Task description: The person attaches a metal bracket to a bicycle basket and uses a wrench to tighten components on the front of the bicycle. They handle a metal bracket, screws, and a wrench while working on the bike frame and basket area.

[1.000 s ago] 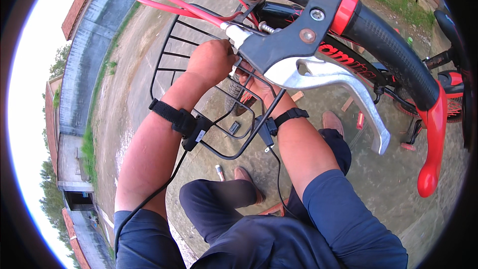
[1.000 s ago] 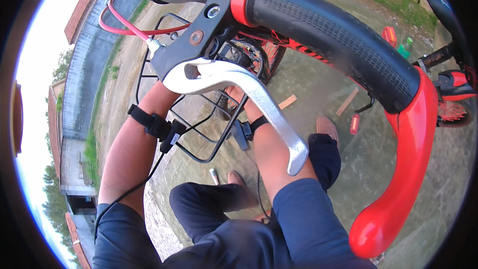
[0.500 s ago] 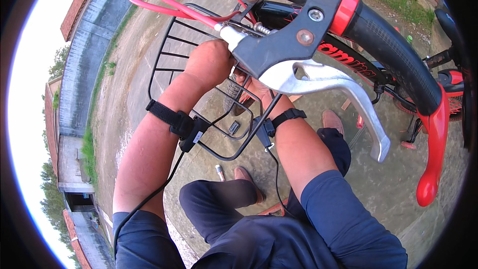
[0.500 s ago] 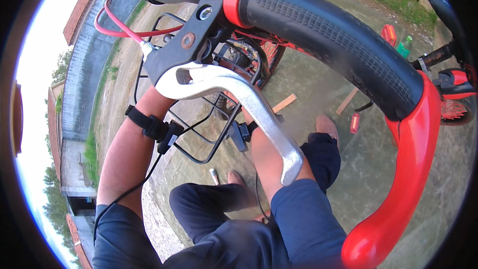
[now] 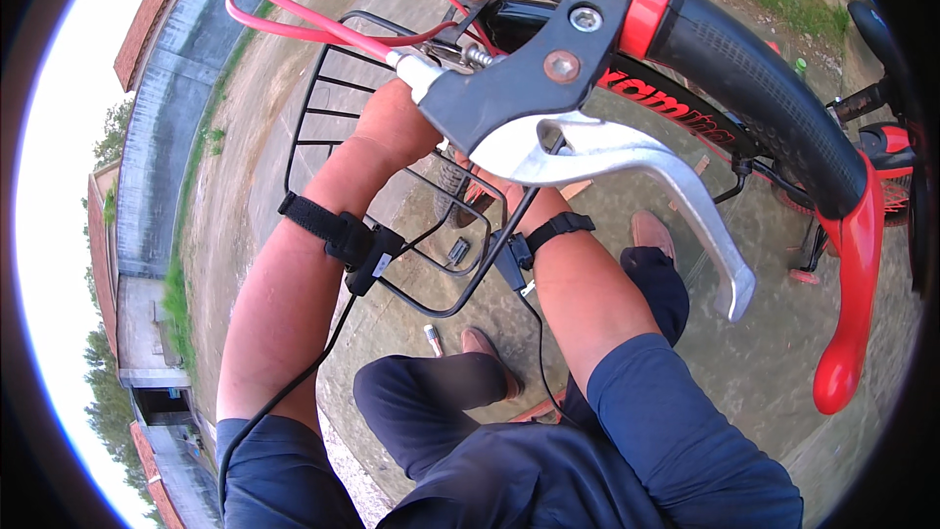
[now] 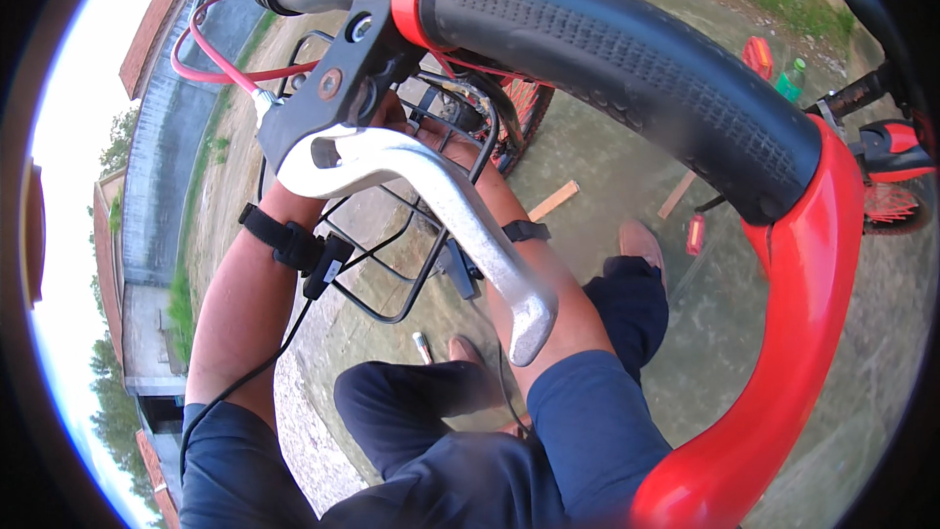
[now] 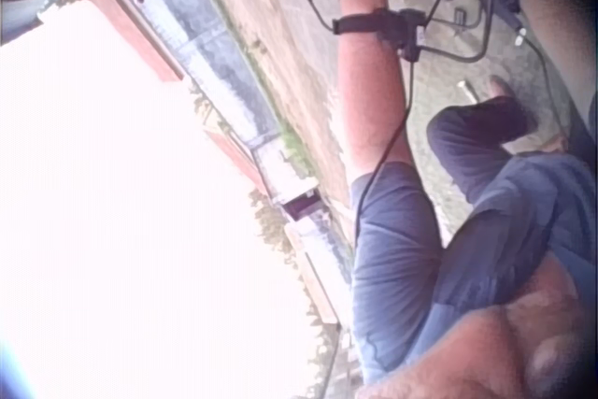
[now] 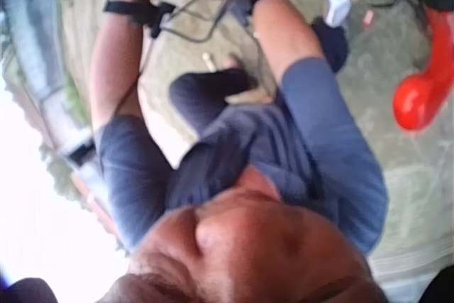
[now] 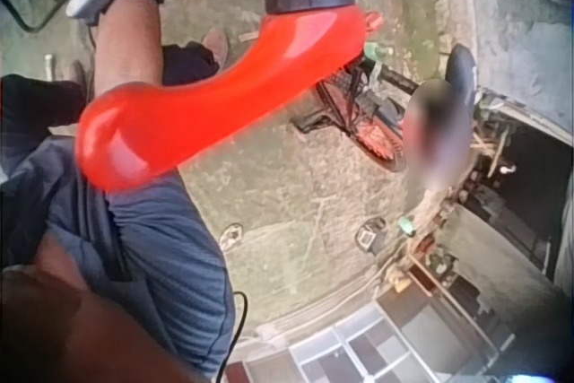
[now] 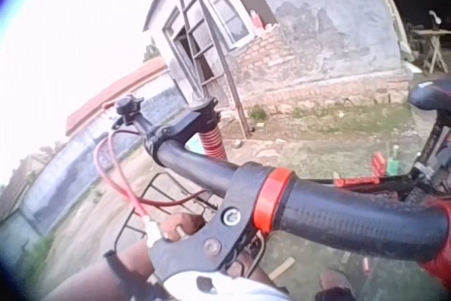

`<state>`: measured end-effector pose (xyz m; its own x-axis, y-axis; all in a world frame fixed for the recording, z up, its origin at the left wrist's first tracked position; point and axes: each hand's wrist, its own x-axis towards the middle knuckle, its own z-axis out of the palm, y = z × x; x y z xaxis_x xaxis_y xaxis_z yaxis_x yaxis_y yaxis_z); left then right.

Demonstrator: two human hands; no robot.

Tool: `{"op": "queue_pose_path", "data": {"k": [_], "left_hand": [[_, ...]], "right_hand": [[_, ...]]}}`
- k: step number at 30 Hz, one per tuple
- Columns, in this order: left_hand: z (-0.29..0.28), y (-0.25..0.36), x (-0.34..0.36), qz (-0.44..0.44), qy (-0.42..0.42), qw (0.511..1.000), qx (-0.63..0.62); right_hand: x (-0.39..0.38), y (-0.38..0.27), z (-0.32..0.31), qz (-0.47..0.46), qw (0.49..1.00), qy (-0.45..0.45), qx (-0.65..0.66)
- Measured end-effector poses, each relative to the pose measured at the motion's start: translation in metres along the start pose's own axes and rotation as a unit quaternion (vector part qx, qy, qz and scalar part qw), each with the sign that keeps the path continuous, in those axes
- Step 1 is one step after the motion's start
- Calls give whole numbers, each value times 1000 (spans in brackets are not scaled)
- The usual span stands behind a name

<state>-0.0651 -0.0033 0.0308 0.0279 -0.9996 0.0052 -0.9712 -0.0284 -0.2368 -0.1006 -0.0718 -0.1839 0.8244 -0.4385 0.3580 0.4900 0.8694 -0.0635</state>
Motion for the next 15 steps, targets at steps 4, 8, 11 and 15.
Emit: {"op": "queue_pose_path", "data": {"k": [4, 8, 11, 15], "left_hand": [[2, 3, 6, 14, 14, 999, 35], [1, 1, 2, 3, 21, 999, 50], [3, -2, 3, 15, 28, 999, 37], [2, 0, 7, 6, -19, 1000, 21]], "right_hand": [[7, 7, -10, -9, 1000, 26, 7], [15, 22, -22, -13, 998, 51, 17], [19, 23, -30, -22, 997, 70, 21], [19, 21, -33, -17, 997, 69, 12]]}}
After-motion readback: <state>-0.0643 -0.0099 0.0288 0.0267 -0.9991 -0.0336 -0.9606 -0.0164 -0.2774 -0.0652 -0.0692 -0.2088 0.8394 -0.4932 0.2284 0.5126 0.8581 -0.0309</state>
